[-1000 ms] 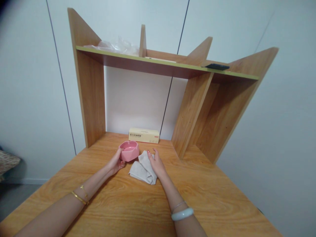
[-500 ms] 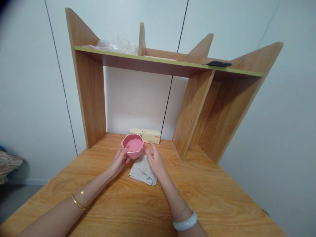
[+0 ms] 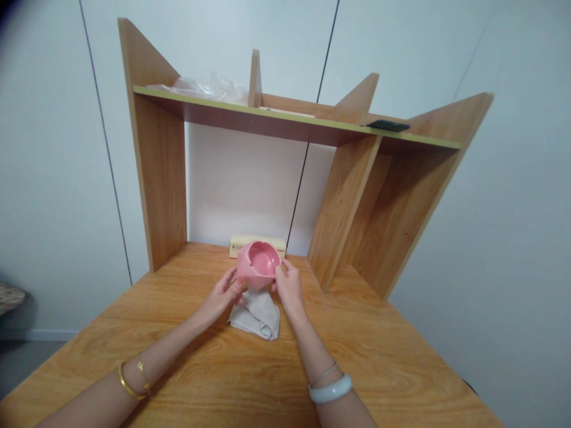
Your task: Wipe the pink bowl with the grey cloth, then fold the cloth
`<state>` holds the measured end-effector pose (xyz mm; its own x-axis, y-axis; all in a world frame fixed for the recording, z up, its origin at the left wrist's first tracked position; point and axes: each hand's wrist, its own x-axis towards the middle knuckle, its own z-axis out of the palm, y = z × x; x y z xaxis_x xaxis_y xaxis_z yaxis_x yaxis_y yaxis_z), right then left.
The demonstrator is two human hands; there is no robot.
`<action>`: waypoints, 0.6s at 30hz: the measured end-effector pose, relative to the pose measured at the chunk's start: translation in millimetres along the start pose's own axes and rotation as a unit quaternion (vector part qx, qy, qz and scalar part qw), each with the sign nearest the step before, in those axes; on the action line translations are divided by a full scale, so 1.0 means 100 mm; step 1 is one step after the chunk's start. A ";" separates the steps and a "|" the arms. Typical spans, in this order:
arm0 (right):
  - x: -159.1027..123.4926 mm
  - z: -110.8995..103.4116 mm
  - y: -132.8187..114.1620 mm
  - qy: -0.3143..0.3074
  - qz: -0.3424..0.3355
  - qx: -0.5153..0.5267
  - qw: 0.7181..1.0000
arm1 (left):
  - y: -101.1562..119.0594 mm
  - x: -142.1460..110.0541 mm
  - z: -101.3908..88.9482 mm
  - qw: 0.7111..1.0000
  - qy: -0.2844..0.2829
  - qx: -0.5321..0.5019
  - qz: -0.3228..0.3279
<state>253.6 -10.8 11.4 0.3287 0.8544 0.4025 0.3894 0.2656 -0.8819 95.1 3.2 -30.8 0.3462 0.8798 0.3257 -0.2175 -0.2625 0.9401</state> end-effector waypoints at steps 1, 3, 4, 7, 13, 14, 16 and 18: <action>0.04 -0.06 0.04 0.027 0.001 -0.006 1.000 | -0.02 0.01 -0.01 1.000 0.000 0.026 0.007; 0.12 -0.21 0.15 0.080 0.003 -0.033 0.996 | -0.05 0.01 -0.04 0.995 0.002 0.091 0.028; 0.15 -0.29 0.20 0.103 0.010 -0.060 0.993 | -0.06 0.01 -0.05 0.991 0.003 0.128 0.040; 0.21 -0.50 0.39 0.132 0.053 -0.169 0.975 | -0.06 0.01 -0.10 0.969 0.008 0.233 0.076; 0.21 -0.63 0.65 0.128 0.097 -0.271 0.949 | -0.10 0.00 -0.17 0.930 0.005 0.353 0.099; 0.21 -0.63 0.68 0.119 0.102 -0.282 0.946 | -0.10 0.00 -0.18 0.924 0.003 0.371 0.095; 0.21 -0.62 0.72 0.102 0.115 -0.302 0.941 | -0.12 0.00 -0.21 0.911 -0.004 0.404 0.085; 0.22 -0.61 0.75 0.090 0.126 -0.319 0.935 | -0.13 0.01 -0.24 0.902 -0.004 0.426 0.073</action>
<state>342.4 0.7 -30.4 0.5962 0.7501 0.2861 0.6952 -0.3042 -0.6513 76.1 17.0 -44.7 0.3784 0.8087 0.4503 0.5175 -0.5882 0.6215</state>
